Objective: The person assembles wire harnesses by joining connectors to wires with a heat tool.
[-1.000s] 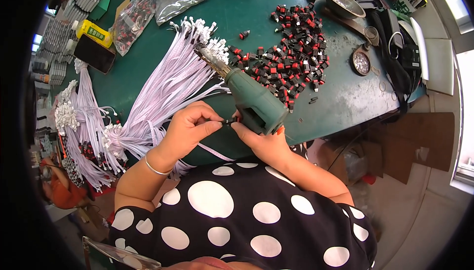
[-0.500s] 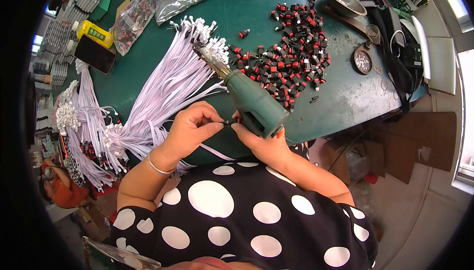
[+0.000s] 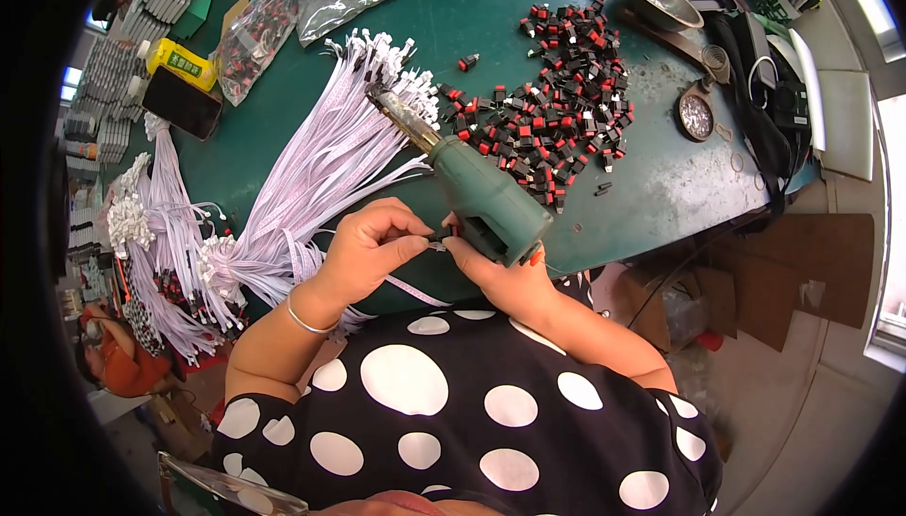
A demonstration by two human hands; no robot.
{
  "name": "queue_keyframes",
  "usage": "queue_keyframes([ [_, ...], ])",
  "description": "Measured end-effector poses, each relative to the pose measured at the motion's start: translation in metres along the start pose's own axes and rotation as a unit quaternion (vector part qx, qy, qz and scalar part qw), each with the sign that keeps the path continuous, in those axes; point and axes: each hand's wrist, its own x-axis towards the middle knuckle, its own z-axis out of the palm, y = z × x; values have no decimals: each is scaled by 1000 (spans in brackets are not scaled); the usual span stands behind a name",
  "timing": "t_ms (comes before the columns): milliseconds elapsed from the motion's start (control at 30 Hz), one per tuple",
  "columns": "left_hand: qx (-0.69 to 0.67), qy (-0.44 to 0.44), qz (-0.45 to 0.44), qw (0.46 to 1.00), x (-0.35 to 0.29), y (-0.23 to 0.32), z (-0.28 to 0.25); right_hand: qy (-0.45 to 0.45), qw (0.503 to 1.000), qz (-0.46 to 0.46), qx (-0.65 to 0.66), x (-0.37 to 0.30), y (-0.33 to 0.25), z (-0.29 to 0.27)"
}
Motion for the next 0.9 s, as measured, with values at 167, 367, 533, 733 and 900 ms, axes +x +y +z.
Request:
queue_keyframes([
  [167,65,0,21,998,-4,9,7,-17,1000,12,6,-3,0,-4],
  [367,8,-8,29,1000,-25,21,-4,85,991,-72,69,-14,-11,-39],
  [533,55,-147,68,985,-87,30,-61,193,889,-265,-319,-11,-23,-142],
  [733,243,-222,-150,932,-124,36,-58,81,748,-427,-502,19,-21,-133],
  [900,222,-270,-180,919,-119,39,-45,9,716,-441,-542,19,-3,-108],
])
